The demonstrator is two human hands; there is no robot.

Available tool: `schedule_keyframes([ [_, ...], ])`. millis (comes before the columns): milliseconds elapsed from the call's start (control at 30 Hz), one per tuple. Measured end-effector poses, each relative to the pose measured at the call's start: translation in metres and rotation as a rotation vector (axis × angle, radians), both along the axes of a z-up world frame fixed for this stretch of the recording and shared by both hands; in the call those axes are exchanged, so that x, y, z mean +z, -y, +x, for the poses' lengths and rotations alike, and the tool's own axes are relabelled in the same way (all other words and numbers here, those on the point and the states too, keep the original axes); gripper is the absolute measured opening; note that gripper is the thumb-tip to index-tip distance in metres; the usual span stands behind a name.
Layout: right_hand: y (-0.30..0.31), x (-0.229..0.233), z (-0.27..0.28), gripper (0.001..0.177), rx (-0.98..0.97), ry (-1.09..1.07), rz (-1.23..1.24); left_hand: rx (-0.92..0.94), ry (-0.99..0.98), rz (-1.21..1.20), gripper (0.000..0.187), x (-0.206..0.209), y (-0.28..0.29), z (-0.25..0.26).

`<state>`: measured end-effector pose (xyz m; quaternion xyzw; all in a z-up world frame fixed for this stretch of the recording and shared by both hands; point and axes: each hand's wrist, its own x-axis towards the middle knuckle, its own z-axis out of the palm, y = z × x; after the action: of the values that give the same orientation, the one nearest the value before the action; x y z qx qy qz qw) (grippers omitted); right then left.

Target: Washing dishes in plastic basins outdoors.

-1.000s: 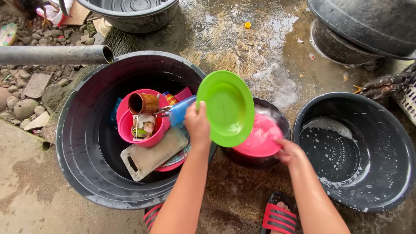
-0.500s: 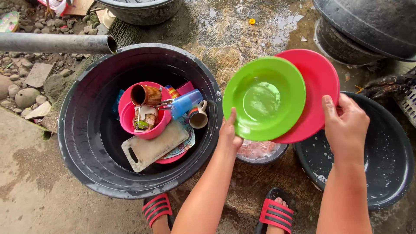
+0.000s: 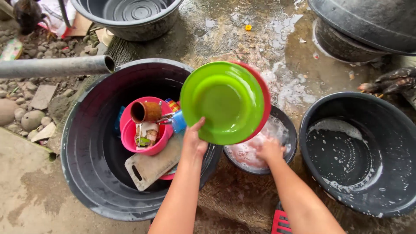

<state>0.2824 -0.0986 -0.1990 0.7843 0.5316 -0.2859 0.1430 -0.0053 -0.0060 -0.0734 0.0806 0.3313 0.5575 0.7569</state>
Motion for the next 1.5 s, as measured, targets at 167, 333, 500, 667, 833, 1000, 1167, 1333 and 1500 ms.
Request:
schedule_keyframes([
  [167, 0.010, -0.015, 0.005, 0.061, -0.190, 0.019, -0.082, 0.029, 0.014, -0.053, 0.049, -0.001, 0.006, -0.023],
  [333, 0.001, -0.012, 0.004, 0.050, -0.271, 0.025, 0.132, 0.081, 0.066, -0.094, 0.047, 0.007, 0.016, -0.034],
  [500, -0.007, -0.121, 0.030, 0.065, -0.470, -0.100, 0.299, 0.087, 0.038, -0.091, 0.049, 0.003, 0.022, -0.043],
  [667, -0.015, -0.147, 0.043, 0.037, -0.835, -0.822, 0.125, 0.093, 0.068, -0.124, 0.049, -0.008, 0.019, -0.023],
  [833, -0.006, -0.125, 0.034, 0.031, -0.878, -0.987, 0.083, 0.088, 0.141, -0.119, 0.049, -0.020, 0.026, -0.009],
  [1000, -0.016, -0.060, 0.037, 0.028, -0.882, -0.976, 0.125, 0.117, 0.179, -0.114, 0.049, -0.022, 0.030, -0.014],
  [1167, -0.004, 0.059, 0.031, 0.028, -0.081, -0.096, 0.788, 0.247, 0.055, -0.074, 0.052, -0.001, 0.033, -0.023],
  [1333, -0.004, 0.118, 0.031, 0.026, 0.156, 0.040, 0.993, 0.257, 0.063, -0.013, 0.054, 0.012, 0.043, -0.032],
  [1500, -0.013, 0.163, 0.010, 0.022, 0.249, 0.106, 1.141, 0.309, 0.107, 0.029, 0.056, 0.005, 0.047, -0.036],
])
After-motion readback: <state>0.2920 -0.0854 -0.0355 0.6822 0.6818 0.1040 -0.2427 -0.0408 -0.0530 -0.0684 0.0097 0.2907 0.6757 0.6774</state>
